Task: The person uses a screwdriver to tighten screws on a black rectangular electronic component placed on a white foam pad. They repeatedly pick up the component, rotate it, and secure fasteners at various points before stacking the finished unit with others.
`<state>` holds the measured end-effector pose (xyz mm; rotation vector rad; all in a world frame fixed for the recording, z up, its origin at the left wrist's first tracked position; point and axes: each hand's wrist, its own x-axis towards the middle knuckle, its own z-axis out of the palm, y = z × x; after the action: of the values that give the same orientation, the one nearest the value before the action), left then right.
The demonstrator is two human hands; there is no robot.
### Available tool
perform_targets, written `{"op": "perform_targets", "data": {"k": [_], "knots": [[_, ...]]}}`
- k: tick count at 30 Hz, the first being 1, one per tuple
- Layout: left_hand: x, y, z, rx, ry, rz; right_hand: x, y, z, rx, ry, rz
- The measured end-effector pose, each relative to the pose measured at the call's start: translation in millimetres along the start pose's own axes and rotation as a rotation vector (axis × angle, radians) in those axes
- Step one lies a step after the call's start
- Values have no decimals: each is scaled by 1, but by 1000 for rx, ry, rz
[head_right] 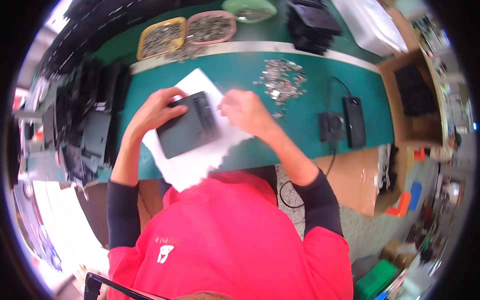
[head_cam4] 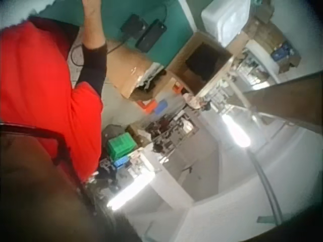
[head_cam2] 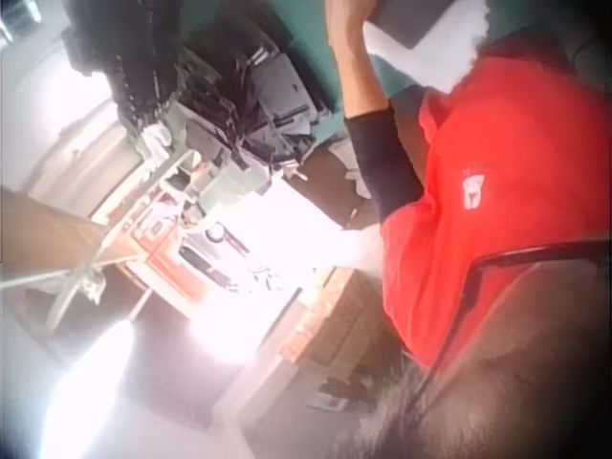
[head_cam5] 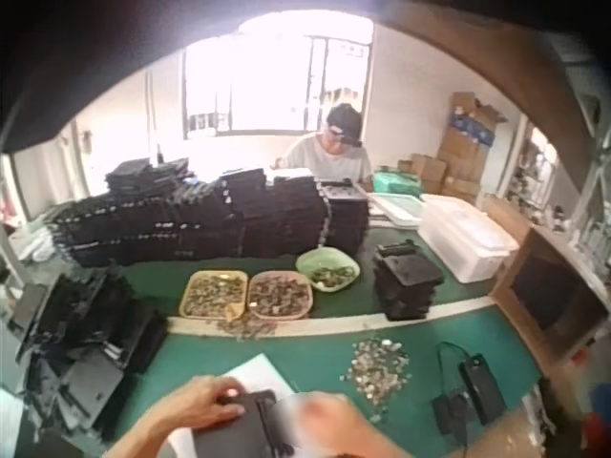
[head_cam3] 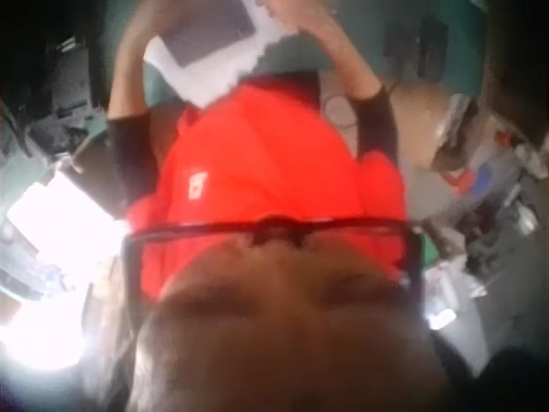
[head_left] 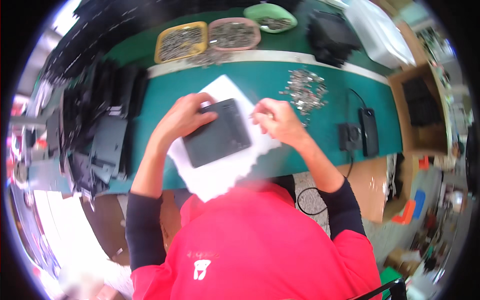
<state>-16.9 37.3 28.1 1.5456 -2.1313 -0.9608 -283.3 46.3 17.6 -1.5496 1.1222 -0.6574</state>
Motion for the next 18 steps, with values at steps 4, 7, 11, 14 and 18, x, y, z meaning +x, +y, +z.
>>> {"op": "perform_targets", "data": {"k": [4, 7, 11, 14, 18], "knots": [[14, -1, -2, -76, -137, -114, 22, 3, 5, -398, -6, -372], [13, -6, 0, -96, -122, -118, 44, -5, 9, -565, -72, -505], [15, -5, -1, -139, -141, -114, 56, -10, 14, -685, -120, -517], [15, -9, 0, -126, -130, -74, 61, -7, 17, -724, -114, -560], [15, -11, 1, -126, -113, -56, 60, -6, 22, -801, -80, -645]]}}
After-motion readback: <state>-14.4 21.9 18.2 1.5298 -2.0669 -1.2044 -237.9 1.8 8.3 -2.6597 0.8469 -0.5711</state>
